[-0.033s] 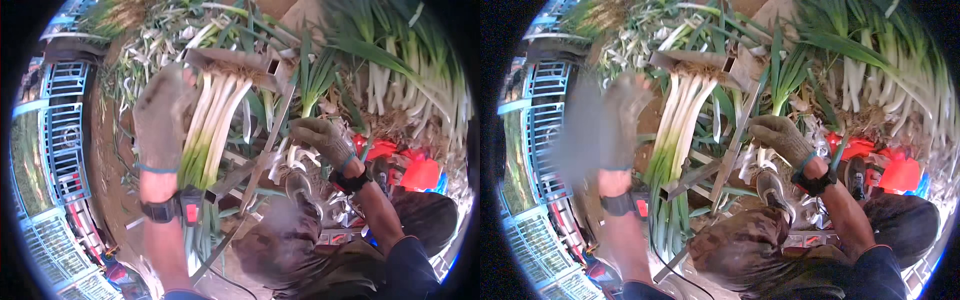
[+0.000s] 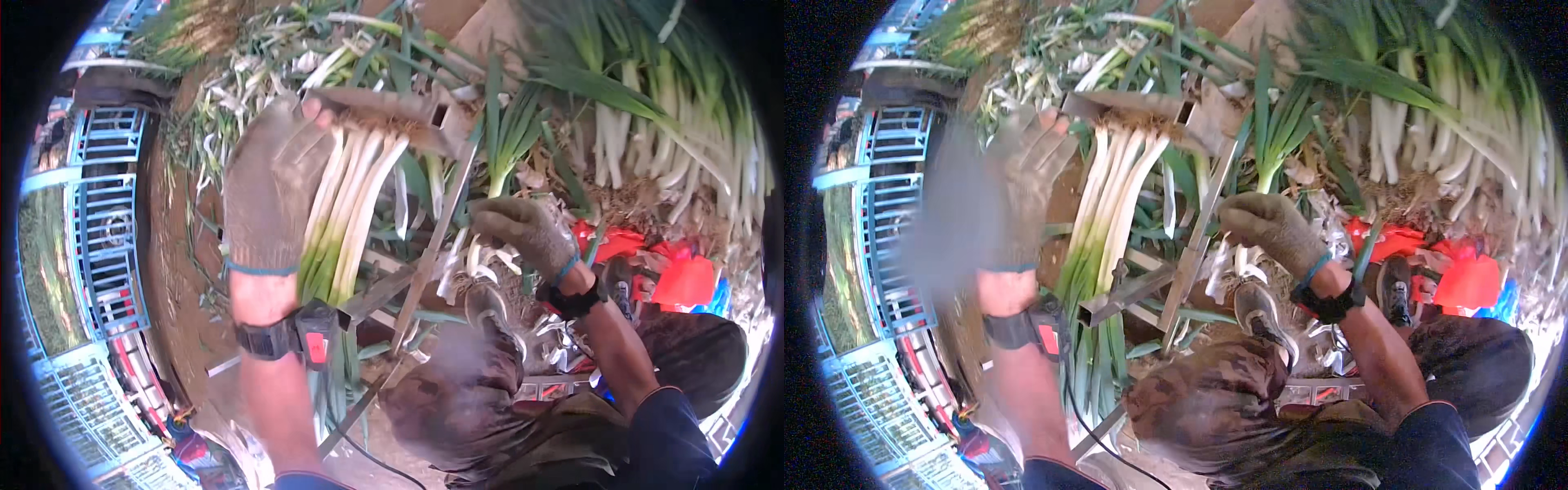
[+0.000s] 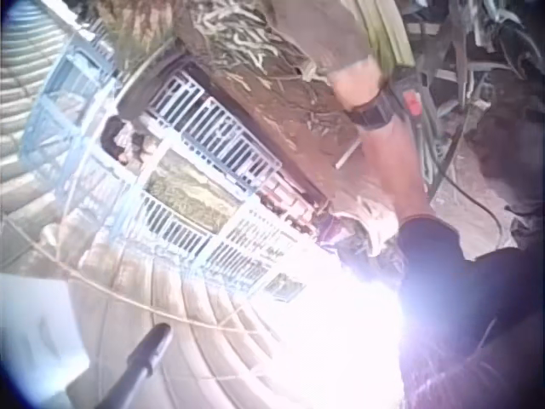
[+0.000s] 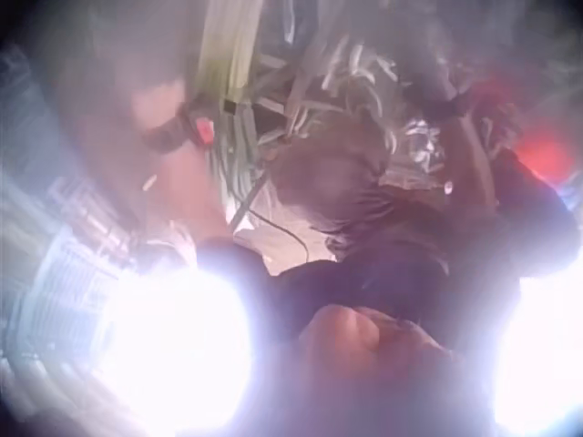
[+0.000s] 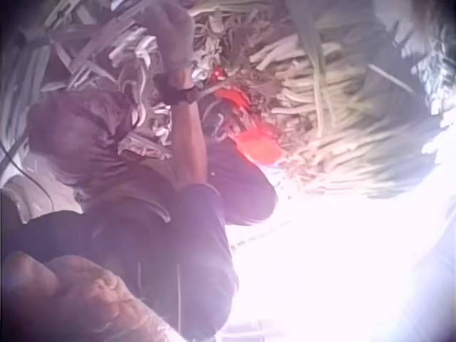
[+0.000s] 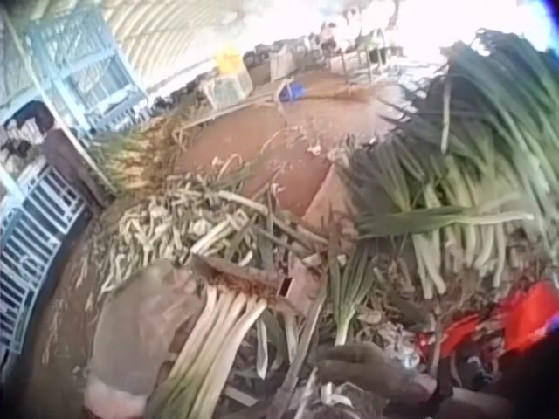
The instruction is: Trimming and peeling the outer layers of large green onions using a fixed trimming blade.
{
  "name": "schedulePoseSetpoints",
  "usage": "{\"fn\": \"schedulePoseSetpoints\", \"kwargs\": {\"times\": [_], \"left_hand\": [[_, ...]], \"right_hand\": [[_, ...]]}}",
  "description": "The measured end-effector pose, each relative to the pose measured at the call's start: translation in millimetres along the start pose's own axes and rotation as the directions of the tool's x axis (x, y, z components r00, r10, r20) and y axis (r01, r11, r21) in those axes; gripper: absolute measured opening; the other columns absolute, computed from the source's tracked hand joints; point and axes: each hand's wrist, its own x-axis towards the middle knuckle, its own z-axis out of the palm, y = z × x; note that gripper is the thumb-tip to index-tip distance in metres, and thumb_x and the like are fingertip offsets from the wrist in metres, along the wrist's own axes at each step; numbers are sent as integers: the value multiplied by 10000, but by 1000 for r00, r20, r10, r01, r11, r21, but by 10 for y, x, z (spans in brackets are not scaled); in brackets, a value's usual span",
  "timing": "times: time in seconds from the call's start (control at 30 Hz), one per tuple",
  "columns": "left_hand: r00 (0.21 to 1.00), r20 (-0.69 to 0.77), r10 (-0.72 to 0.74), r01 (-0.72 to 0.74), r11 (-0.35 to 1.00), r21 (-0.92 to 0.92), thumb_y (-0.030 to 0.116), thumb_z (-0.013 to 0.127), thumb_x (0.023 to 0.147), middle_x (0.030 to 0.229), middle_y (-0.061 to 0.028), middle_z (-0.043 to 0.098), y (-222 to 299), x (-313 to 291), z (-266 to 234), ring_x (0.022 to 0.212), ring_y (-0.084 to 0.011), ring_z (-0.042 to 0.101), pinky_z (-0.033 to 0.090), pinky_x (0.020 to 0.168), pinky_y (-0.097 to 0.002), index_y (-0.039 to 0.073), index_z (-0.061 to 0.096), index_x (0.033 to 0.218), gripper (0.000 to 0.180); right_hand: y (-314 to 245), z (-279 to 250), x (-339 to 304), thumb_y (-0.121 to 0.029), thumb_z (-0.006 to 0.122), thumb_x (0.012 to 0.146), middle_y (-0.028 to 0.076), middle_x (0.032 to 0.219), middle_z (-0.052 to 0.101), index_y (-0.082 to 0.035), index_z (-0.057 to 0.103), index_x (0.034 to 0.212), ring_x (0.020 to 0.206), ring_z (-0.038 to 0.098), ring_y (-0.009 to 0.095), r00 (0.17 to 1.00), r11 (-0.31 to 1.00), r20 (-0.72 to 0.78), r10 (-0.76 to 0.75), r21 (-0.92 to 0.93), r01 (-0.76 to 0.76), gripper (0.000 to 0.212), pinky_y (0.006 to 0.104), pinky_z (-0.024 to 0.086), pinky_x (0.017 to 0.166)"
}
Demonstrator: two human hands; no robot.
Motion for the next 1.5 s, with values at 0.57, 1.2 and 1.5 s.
{"fn": "schedulePoseSetpoints", "kwargs": {"times": [0.57,1.2,1.5], "left_hand": [[971,86,223,-151,851,-503,242,611,995,1142,-198,658,833,-1283,2151,1040,-318,670,554,967,-426,-39,584,1219,361],[928,-106,357,-371,913,-170,99,656,963,1062,-138,697,301,-2222,2021,958,-226,693,589,896,-385,-32,671,1177,251],[978,29,-209,194,836,-513,73,688,928,1013,-136,712,-962,-1984,2136,929,-216,709,606,843,-355,-12,672,1168,256]], "right_hand": [[-749,627,-2677,-287,704,973,68,1185,673,61,563,1336,1069,610,123,905,834,70,-420,424,354,522,317,503,951],[95,54,-2656,-249,645,1011,127,1340,623,-12,487,1462,1165,613,158,832,912,501,-238,411,13,532,295,501,978],[-63,-2903,-1167,-371,687,861,244,1323,559,-8,391,1476,1081,644,386,790,-87,-259,-556,-927,-365,773,487,516,918]]}}
